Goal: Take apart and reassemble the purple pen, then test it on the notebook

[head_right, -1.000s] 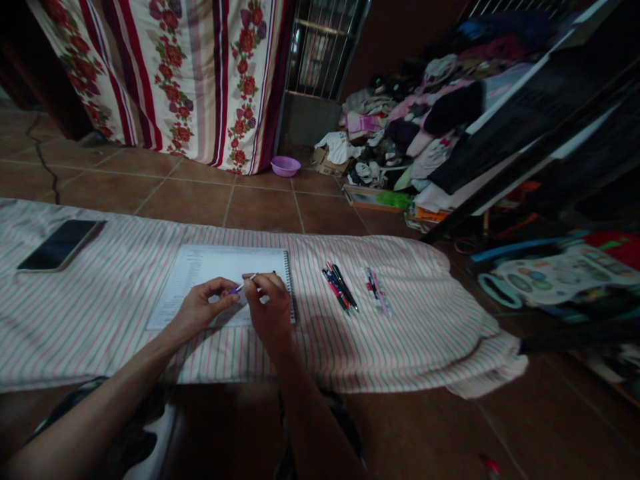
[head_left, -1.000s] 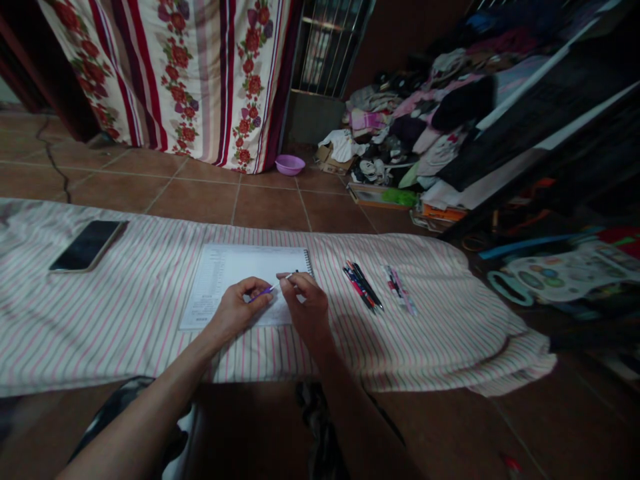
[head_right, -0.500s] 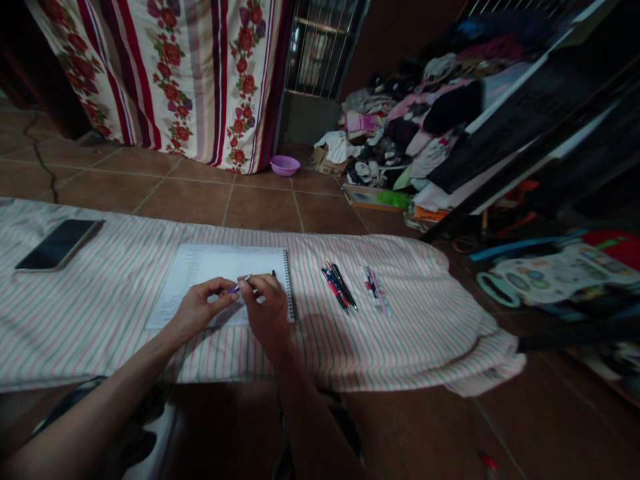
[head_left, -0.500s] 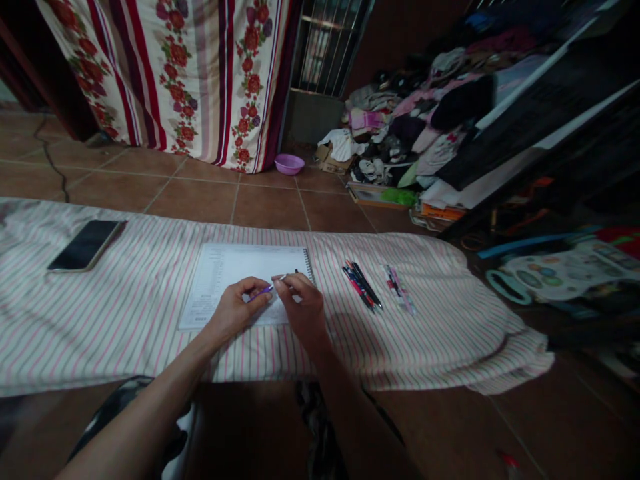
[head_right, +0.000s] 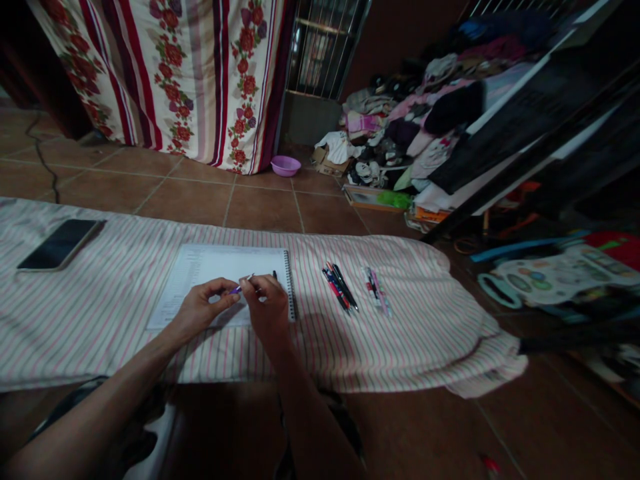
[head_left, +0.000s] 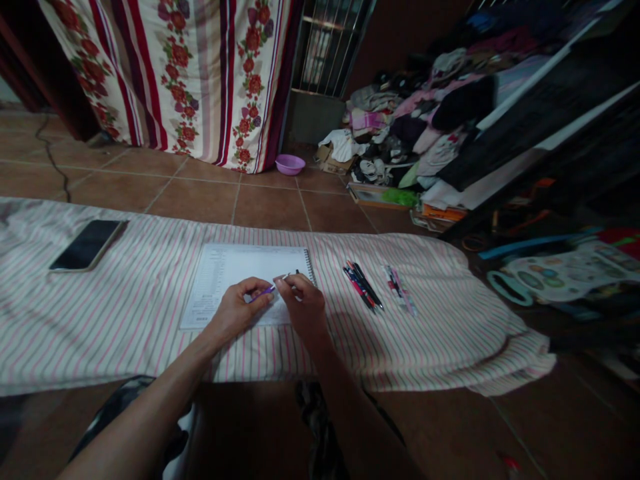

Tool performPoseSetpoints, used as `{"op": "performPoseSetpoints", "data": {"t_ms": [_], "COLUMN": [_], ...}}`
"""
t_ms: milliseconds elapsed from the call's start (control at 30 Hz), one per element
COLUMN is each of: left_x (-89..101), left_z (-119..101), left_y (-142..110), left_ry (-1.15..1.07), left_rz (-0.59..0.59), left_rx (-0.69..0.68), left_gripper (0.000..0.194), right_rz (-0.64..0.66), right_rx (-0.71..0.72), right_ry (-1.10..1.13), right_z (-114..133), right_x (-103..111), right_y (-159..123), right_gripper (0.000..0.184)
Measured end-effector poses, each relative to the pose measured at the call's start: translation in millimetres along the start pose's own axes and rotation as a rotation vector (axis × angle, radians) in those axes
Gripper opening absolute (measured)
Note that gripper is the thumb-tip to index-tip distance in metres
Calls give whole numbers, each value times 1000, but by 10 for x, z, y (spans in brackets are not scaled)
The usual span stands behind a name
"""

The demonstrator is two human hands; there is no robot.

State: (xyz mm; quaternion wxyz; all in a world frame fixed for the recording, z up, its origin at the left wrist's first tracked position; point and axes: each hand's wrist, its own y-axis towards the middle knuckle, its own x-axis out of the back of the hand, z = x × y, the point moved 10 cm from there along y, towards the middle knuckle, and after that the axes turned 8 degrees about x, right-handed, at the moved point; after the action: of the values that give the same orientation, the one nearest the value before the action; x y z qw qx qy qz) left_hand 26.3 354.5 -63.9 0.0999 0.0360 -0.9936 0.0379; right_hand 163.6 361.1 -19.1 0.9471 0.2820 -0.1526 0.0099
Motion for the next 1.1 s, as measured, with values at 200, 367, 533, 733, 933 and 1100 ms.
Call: {"op": "performPoseSetpoints", "data": {"t_ms": [200,367,533,733,933,1100], "left_x": [-9,0,2,-6,-5,-28], "left_z": [-9,-21,-48,-46,-29,6], "left_y": [-3,-8,-11,-15,-14,-2], "left_ry": [-1,-25,-1,-10,13,32], "left_rz": [2,-4,-4,7,11,36], "left_rx": [-2,7,6,5,-9,-9], "left_gripper": [17,17,17,18,18,19], "right_rz": [9,-7,-25,-14,-2,-33], "right_rx": [-22,-25,-26,-11,-2,18], "right_ry": [-22,-29,-23,-1,-3,-50], "right_z": [-21,-2,7,5,5,38], "right_x": [-2,22,44,6,-18,55], "right_y": [-2,2,7,-10,-19,1], "right_gripper": [18,19,19,19,18,17]}}
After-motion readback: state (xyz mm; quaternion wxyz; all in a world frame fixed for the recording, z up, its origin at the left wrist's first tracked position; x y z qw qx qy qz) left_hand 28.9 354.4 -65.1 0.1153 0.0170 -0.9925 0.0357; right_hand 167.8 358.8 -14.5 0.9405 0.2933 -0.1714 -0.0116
